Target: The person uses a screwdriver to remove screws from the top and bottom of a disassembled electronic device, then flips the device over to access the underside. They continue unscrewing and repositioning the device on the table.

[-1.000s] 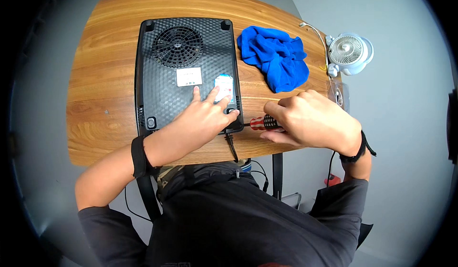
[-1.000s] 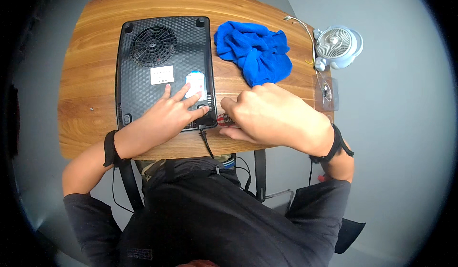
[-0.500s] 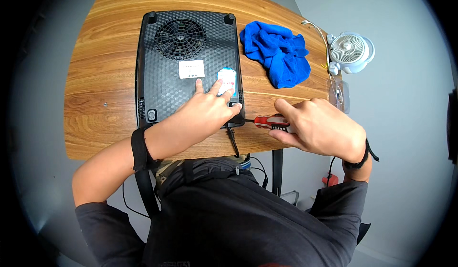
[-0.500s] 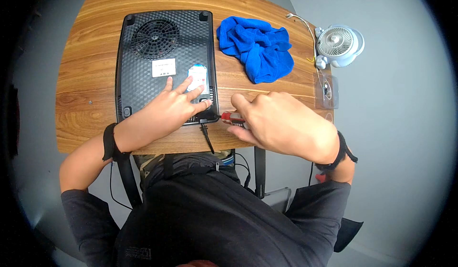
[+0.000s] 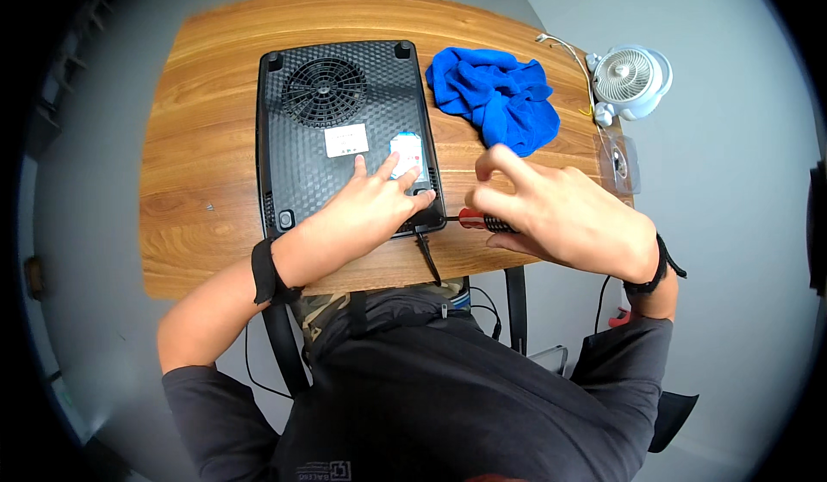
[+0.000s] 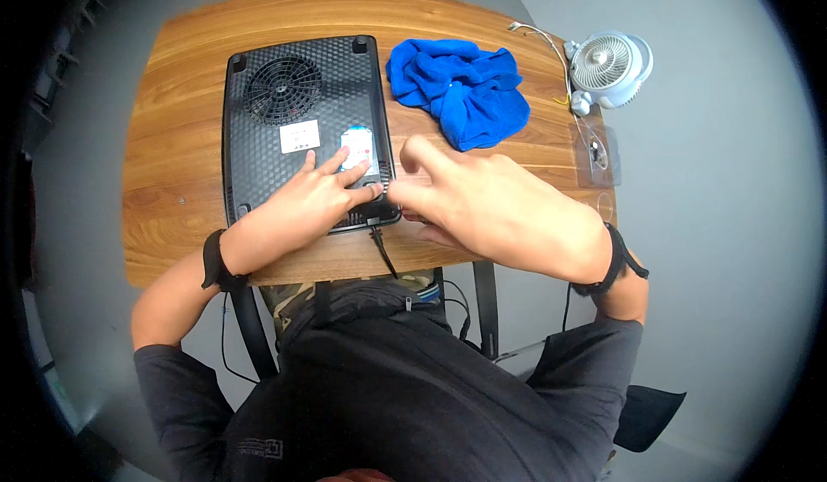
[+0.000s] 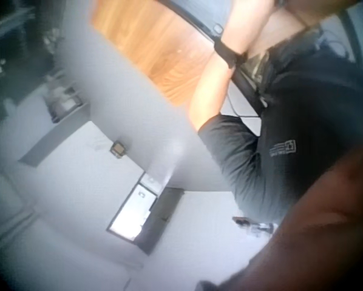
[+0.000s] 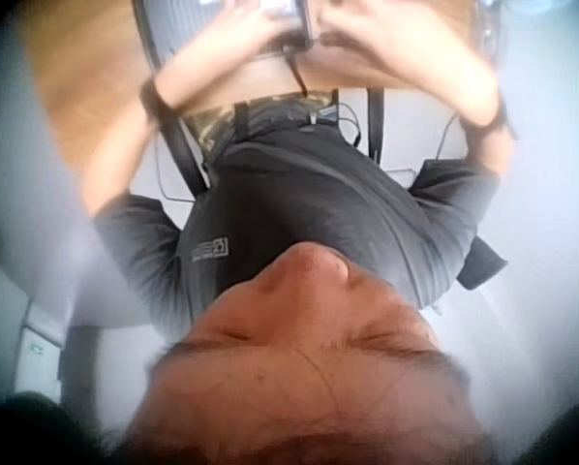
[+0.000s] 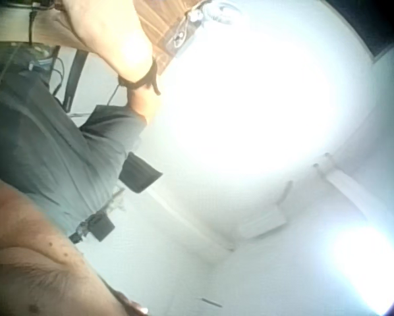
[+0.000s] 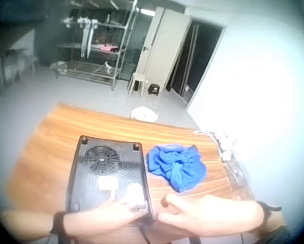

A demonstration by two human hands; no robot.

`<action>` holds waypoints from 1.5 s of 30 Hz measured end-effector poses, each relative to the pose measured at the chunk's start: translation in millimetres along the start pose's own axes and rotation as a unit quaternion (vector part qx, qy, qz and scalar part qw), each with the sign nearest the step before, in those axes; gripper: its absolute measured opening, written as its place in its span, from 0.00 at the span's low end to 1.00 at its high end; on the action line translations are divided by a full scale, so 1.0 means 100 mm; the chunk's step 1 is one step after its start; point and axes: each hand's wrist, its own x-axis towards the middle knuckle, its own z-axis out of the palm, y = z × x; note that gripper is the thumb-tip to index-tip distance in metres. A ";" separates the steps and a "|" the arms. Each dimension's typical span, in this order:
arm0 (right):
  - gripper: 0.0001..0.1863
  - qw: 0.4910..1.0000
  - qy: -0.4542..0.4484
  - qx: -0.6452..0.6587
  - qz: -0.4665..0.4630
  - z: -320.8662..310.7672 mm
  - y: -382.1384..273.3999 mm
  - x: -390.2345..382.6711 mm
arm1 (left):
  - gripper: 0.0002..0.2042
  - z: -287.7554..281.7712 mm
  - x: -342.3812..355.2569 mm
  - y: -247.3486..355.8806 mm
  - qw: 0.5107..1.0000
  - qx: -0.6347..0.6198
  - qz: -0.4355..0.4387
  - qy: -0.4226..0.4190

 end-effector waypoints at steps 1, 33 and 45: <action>0.17 0.999 -0.012 -0.018 -0.023 0.01 0.03 -0.02 | 0.23 0.00 0.00 0.00 1.000 0.002 -0.001 -0.001; 0.12 0.989 0.108 -0.096 -0.014 0.30 -0.03 -0.24 | 0.27 -0.11 0.03 0.02 0.998 -0.048 -0.008 -0.043; 0.12 0.988 0.022 -0.131 0.074 0.37 -0.05 -0.11 | 0.29 -0.17 0.05 0.04 0.997 -0.046 -0.013 -0.062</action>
